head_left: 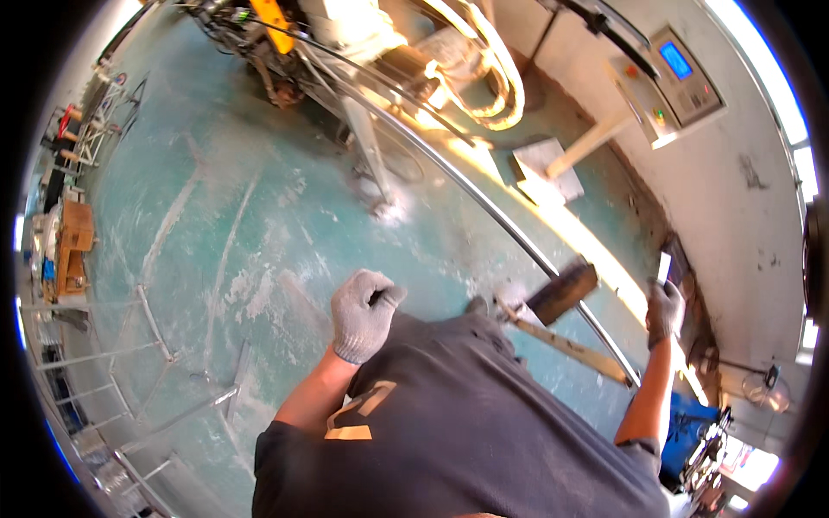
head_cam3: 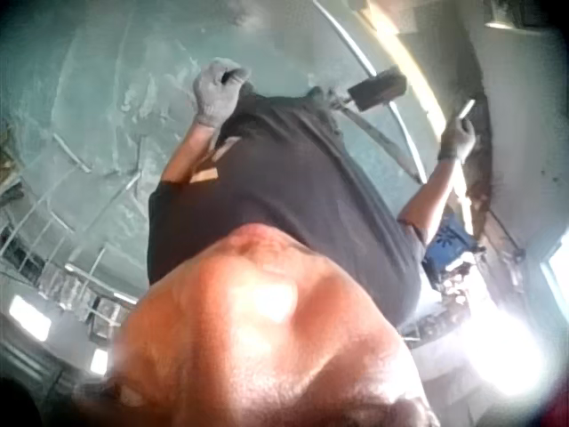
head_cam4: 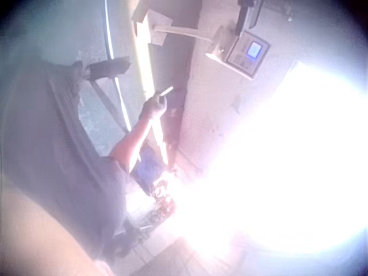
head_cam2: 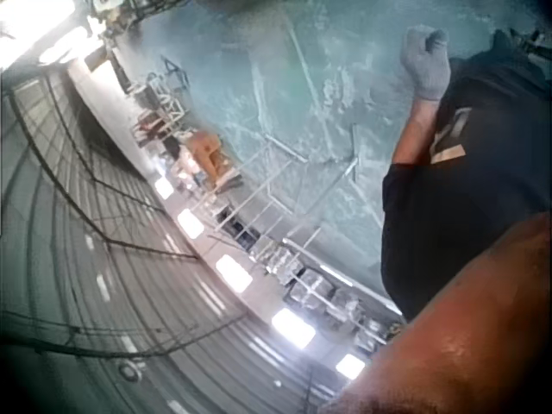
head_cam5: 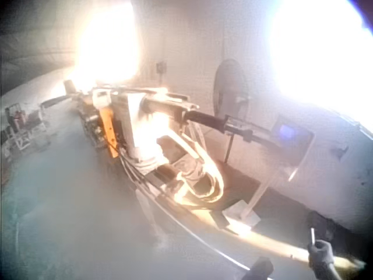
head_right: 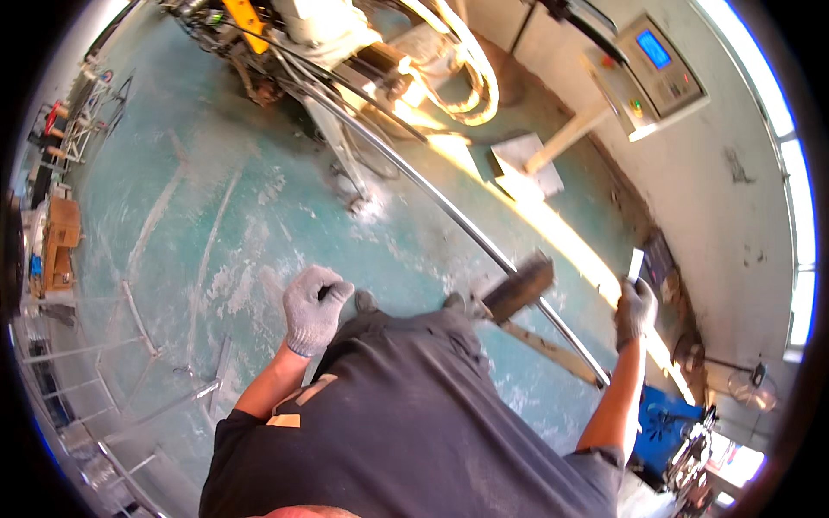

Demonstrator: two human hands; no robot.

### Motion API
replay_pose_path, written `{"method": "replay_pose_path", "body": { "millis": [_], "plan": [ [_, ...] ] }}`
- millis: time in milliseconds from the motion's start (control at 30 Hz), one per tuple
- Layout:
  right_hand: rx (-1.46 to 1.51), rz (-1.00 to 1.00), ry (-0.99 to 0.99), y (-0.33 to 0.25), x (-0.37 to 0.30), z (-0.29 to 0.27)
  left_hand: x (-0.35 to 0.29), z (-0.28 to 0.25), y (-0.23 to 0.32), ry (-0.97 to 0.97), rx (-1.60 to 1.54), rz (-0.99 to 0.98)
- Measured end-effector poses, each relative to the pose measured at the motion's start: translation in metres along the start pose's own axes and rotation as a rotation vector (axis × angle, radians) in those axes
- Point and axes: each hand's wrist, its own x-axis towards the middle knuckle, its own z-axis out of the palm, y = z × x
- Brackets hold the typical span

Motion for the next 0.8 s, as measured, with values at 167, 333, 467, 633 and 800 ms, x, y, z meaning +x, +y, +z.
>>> {"method": "replay_pose_path", "body": {
  "millis": [167, 333, 467, 633, 800],
  "plan": [
    [0.256, -0.254, -0.014, -0.146, -0.098, -0.014, 0.031, -0.079, -0.036, -0.015, -0.026, -0.151],
    [-0.029, -0.618, -0.142, -0.271, -0.17, 0.048, 0.083, -0.132, -0.069, -0.136, 0.028, -0.073],
    [-0.2, -0.78, -0.178, -0.394, -0.181, 0.121, 0.123, -0.172, -0.099, -0.108, 0.132, 0.006],
    [-0.129, -1.136, -0.044, -0.541, -0.136, 0.22, 0.194, -0.222, -0.138, -0.078, 0.18, -0.059],
    [-0.253, -1.23, 0.123, -0.729, -0.082, 0.323, 0.303, -0.291, -0.186, 0.019, 0.306, 0.021]
  ]
}}
